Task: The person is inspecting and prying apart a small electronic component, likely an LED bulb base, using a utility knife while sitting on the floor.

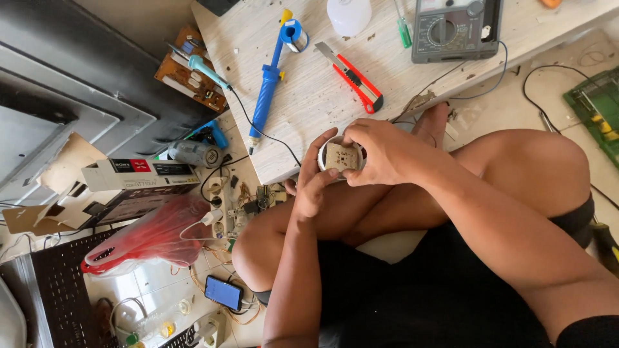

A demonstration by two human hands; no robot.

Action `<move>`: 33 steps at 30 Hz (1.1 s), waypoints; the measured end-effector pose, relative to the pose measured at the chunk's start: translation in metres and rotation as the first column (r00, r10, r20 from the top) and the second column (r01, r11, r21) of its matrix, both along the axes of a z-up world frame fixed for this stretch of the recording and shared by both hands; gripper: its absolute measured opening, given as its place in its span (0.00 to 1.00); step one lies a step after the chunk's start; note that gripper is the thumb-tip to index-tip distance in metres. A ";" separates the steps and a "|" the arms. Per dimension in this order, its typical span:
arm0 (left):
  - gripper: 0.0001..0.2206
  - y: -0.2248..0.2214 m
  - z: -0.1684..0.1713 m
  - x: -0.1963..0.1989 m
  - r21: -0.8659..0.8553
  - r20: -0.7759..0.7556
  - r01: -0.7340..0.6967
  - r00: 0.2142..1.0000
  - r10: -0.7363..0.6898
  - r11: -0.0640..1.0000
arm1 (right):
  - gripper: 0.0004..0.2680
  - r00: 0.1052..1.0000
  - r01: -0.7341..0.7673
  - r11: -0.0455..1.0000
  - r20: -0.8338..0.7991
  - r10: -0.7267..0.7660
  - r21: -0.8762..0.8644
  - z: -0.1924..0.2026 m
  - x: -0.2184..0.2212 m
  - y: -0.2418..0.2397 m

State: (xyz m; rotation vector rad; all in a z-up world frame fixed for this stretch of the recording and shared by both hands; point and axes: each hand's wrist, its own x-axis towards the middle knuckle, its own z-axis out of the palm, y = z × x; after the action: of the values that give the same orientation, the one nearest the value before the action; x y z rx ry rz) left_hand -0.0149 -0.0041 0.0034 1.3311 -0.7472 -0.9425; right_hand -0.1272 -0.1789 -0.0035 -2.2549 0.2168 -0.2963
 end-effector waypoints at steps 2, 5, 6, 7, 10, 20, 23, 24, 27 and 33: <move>0.37 -0.002 0.006 -0.003 0.056 0.066 0.000 0.998 -0.004 0.998 | 0.20 0.999 -0.021 0.999 -0.049 0.023 0.048 0.005 0.000 -0.001; 0.37 -0.004 -0.005 0.001 0.233 0.204 -0.051 0.979 0.002 0.971 | 0.21 0.995 -0.003 0.999 -0.096 0.006 0.033 0.009 0.001 0.000; 0.36 -0.001 -0.015 0.003 0.122 0.122 -0.024 0.993 0.009 0.992 | 0.21 0.993 -0.004 0.999 -0.119 0.009 0.038 0.009 0.002 0.002; 0.35 0.002 -0.025 0.007 0.008 0.038 -0.006 0.999 0.005 1.000 | 0.21 0.990 -0.005 0.999 -0.142 0.011 0.043 0.009 0.002 0.005; 0.35 0.003 -0.029 0.004 -0.030 0.033 -0.031 0.999 0.032 0.999 | 0.21 0.989 -0.001 1.000 -0.147 0.004 0.016 0.011 0.002 0.007; 0.39 0.010 -0.023 0.017 -0.162 -0.098 0.061 0.992 -0.078 0.985 | 0.23 0.991 0.030 1.000 -0.129 -0.031 -0.008 0.022 -0.004 0.011; 0.39 0.009 -0.022 0.018 -0.163 -0.090 0.100 0.989 -0.116 0.981 | 0.23 0.991 0.041 0.999 -0.128 -0.037 0.029 0.019 -0.005 0.010; 0.39 0.010 -0.023 0.018 -0.161 -0.086 0.101 0.990 -0.116 0.982 | 0.22 0.991 0.036 0.999 -0.130 -0.035 0.008 0.019 -0.005 0.012; 0.39 0.009 -0.020 0.018 -0.145 -0.077 0.105 0.990 -0.117 0.984 | 0.20 0.991 0.022 0.999 -0.131 -0.025 -0.027 0.010 -0.003 0.015; 0.39 0.000 -0.014 0.009 -0.171 -0.098 0.057 0.992 -0.075 0.984 | 0.20 0.994 0.016 0.999 -0.111 -0.012 0.032 0.020 -0.007 0.012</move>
State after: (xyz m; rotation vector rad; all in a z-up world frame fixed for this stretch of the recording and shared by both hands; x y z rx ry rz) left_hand -0.0064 -0.0045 -0.0107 1.1078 -0.7770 -0.9722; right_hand -0.1345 -0.1673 0.0161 -2.2406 0.2943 -0.1737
